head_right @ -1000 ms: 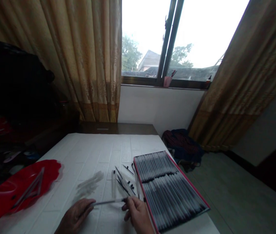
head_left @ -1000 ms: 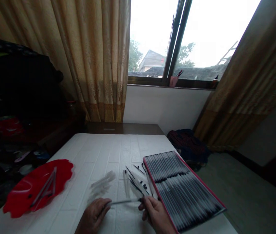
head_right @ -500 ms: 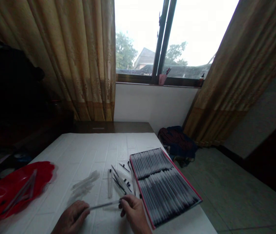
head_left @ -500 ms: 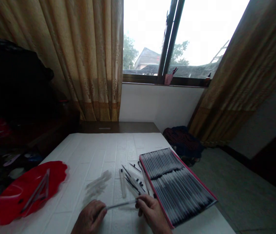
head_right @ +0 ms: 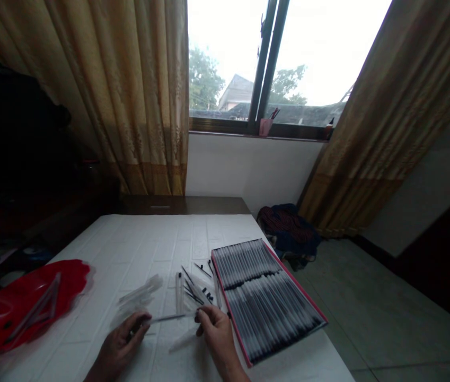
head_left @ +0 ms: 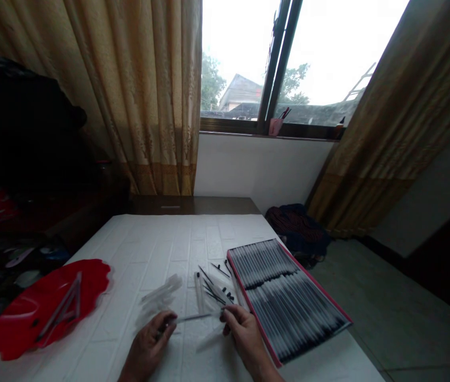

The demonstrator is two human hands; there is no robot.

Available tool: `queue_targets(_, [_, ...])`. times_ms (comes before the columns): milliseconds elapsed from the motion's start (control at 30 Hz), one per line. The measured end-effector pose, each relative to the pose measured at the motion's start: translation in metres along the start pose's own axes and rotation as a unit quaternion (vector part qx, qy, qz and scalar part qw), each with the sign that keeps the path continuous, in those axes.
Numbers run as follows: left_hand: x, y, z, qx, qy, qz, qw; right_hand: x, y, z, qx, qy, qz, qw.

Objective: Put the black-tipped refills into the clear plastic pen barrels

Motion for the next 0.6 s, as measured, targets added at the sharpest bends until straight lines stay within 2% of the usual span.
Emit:
queue_targets(100, [0.0,0.0,-0.002,-0.008,-0.006,-0.01,1.0,0.0,0.001,-0.002,0.003,-0.011,0.007,1.0])
queue_targets(333, [0.002,-0.004,-0.008,-0.03,0.005,0.039,0.999,0.002,0.004,-0.014,-0.022,-0.037,0.011,0.999])
queue_targets(600, [0.003,0.002,-0.009,-0.008,-0.044,-0.011,0.999,0.001,0.004,-0.018,-0.034,-0.05,-0.001,0.998])
Point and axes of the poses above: each hand's wrist, its own x-axis away from the middle knuckle, its own y-axis out of the back of the hand, z = x × y, the point moved 6 cm from there along -x, towards the middle knuckle, and after that the axes turned 3 degrees about -z, right-handed, at the moved point
